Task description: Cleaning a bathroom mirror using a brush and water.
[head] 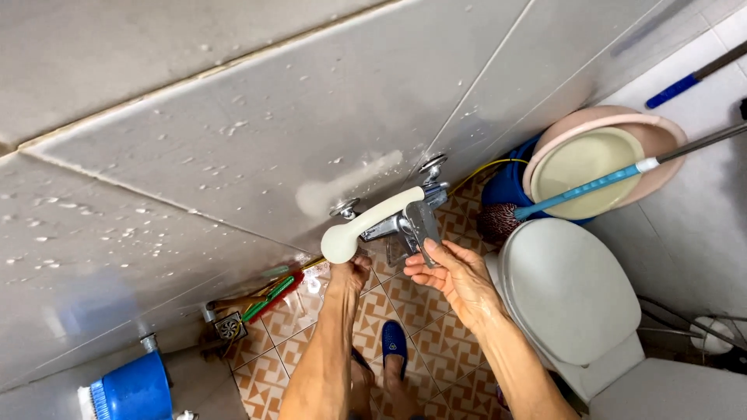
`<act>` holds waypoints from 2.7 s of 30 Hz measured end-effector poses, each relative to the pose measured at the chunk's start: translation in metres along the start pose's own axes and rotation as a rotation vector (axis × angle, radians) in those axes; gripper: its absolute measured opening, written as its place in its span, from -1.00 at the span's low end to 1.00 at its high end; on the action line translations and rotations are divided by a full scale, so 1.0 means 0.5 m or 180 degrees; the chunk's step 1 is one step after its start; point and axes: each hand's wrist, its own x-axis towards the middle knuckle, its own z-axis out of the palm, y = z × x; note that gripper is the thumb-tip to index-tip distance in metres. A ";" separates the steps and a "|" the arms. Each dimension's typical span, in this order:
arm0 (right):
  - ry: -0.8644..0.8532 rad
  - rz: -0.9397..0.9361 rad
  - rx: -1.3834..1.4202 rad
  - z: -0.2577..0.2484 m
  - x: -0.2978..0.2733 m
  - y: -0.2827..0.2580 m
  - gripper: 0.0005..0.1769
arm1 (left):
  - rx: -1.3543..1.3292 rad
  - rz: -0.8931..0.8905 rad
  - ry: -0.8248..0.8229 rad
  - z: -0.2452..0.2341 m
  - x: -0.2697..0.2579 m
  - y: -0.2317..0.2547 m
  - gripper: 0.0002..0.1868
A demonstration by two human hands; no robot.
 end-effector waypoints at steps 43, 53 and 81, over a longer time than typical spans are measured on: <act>0.0521 0.0762 0.1043 0.128 0.296 0.360 -0.60 | 0.0935 0.0050 0.0505 0.192 -0.190 -0.023 -0.66; 0.0030 0.0101 -0.0594 0.107 0.271 0.359 -0.54 | 0.0667 0.0001 0.0547 0.161 -0.168 0.054 -0.69; -0.0394 -0.0473 -0.2319 0.106 -0.014 0.194 -0.43 | 0.1405 0.0470 0.0778 0.299 -0.298 0.079 -0.27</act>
